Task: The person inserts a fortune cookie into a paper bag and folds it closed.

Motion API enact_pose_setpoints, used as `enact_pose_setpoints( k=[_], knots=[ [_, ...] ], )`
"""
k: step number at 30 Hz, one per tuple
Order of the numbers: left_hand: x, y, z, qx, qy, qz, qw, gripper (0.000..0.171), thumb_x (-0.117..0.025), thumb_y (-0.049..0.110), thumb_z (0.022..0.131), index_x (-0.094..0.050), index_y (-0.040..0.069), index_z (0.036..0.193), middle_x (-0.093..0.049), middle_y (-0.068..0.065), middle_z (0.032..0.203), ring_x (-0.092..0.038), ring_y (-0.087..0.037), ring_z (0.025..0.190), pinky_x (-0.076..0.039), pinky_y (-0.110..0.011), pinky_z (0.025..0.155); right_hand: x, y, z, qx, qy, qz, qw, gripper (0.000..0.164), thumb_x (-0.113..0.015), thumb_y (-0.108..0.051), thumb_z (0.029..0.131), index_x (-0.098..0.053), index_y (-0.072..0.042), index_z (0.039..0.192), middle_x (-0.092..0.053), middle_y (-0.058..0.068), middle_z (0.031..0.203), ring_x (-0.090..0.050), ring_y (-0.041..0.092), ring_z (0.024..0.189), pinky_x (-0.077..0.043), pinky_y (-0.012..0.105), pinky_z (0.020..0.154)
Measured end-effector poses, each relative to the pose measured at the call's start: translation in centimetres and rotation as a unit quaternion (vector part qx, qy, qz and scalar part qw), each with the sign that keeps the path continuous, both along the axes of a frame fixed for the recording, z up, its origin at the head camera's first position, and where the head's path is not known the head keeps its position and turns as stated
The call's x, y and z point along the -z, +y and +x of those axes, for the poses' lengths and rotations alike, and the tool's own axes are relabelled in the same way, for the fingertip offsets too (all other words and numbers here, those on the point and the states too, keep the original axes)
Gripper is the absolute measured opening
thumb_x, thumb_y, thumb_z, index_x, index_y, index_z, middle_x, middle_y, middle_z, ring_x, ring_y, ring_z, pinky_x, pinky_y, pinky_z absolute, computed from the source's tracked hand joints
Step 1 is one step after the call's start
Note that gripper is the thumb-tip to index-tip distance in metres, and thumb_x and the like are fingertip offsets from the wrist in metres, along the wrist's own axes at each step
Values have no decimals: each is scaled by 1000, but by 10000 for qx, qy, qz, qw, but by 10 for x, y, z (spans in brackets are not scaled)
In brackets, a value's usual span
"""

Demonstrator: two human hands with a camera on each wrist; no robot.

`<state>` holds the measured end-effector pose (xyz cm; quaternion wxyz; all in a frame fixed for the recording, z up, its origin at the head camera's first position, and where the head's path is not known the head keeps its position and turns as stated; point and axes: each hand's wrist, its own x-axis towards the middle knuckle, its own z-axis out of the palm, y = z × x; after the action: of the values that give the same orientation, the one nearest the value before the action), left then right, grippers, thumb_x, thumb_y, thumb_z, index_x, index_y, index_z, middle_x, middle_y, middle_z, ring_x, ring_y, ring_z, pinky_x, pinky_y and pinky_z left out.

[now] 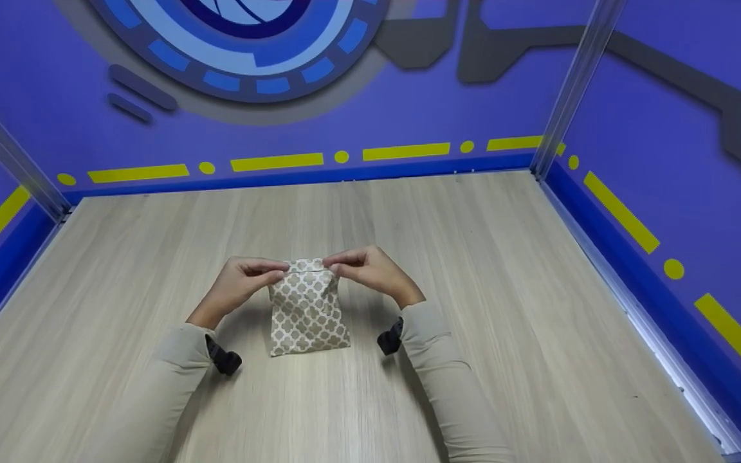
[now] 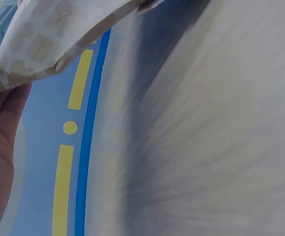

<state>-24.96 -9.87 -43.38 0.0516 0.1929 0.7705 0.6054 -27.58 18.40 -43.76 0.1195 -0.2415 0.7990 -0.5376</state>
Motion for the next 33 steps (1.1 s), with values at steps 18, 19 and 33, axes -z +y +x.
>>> enact_pose_setpoints(
  k=[18,19,33],
  knots=[
    [23,11,-13,-362,370,-103,9986,29,-68,7,88,-68,2,117,-69,-16,84,-51,-4,64,-44,-16,61,-3,-33,3,751,-6,-148,9971,45,-74,-28,84,-63,-10,124,-69,9,110,-66,19,95,-53,26,77],
    [23,11,-13,-363,397,-124,9985,29,-68,8,88,-69,2,116,-68,-15,82,-49,-4,63,-43,-17,60,-3,-35,3,708,23,-19,9975,46,-74,-30,84,-63,-12,125,-68,9,114,-65,20,99,-53,27,79],
    [26,9,-12,-341,507,-109,9981,17,-68,10,88,-74,6,104,-74,-10,99,-67,-10,82,-53,-21,72,-1,-54,6,1059,198,62,9942,16,-78,-15,80,-75,-4,91,-73,11,88,-67,10,71,-52,21,63]
  ],
)
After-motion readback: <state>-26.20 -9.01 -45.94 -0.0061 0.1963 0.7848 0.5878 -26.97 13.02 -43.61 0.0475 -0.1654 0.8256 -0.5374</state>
